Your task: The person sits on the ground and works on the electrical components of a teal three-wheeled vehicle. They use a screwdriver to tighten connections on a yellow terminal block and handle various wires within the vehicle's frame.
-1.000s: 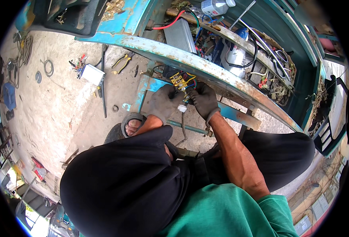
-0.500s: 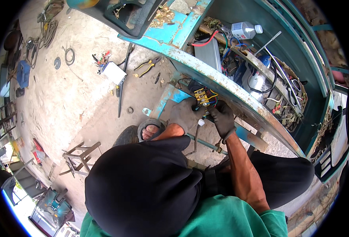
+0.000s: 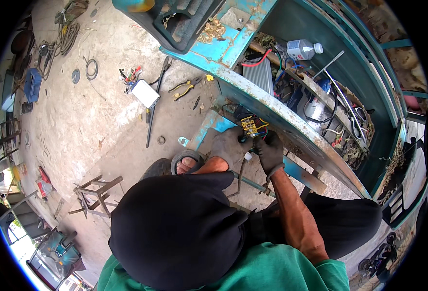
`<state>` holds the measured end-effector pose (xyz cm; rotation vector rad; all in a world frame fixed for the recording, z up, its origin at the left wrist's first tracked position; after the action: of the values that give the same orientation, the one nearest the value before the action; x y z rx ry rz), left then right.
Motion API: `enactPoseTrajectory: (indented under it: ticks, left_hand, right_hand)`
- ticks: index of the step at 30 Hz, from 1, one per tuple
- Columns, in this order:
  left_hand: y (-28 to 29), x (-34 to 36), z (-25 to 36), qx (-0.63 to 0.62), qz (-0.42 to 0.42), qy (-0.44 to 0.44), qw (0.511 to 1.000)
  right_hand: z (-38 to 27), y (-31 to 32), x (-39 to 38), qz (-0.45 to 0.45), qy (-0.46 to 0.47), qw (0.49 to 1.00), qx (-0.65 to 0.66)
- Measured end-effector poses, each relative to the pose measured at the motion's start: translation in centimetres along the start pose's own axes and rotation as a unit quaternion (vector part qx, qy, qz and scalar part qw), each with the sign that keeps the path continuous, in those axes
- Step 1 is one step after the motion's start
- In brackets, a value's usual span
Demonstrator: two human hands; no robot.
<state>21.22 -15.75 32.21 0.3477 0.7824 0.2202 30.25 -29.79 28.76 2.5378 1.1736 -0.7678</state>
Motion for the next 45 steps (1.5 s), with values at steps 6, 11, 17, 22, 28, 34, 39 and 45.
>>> enactPoseTrajectory:
  ticks: [6,11,17,22,28,34,39,45]
  left_hand:
    - [-0.2,0.3,0.3,-0.003,-0.003,-0.018,1.0]
    - [0.1,0.4,0.4,0.02,-0.017,-0.004,1.0]
    - [0.8,-0.7,-1.0,-0.022,0.014,-0.112,0.993]
    - [2.5,-1.7,-3.7,-0.067,0.059,-0.138,0.986]
    - [4.2,-1.6,-5.3,-0.221,0.02,-0.079,0.972]
    - [6.1,-2.9,-5.3,-0.279,0.058,-0.129,0.95]
    - [6.2,-1.8,-7.0,-0.351,0.071,-0.136,0.924]
    - [7.3,-1.5,-5.0,-0.346,0.094,-0.139,0.923]
  right_hand:
    - [0.2,0.5,0.0,-0.009,0.006,1.0,-0.007]
    - [-1.2,0.1,0.0,-0.004,-0.02,0.999,0.026]
    - [0.0,1.0,0.0,-0.025,0.0,1.0,0.006]
    - [-0.6,0.7,0.1,-0.049,-0.023,0.998,0.021]
    - [0.3,1.1,0.9,-0.035,-0.084,0.994,0.066]
    - [-3.7,0.5,-0.8,0.028,-0.03,0.988,-0.148]
    - [-6.2,2.0,-5.5,0.083,-0.153,0.966,-0.189]
    - [-19.2,2.2,-14.2,-0.193,0.012,0.977,-0.092]
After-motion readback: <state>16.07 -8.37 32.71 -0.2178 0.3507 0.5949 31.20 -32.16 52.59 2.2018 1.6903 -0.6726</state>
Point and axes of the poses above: each hand's wrist, its own x-axis towards the middle knuckle, its own y-axis out of the back of the hand, z = x × y, the point moved 2 cm from there along x, towards the middle knuckle, and after that the axes turned 14 degrees about -z, right-handed, at the moved point
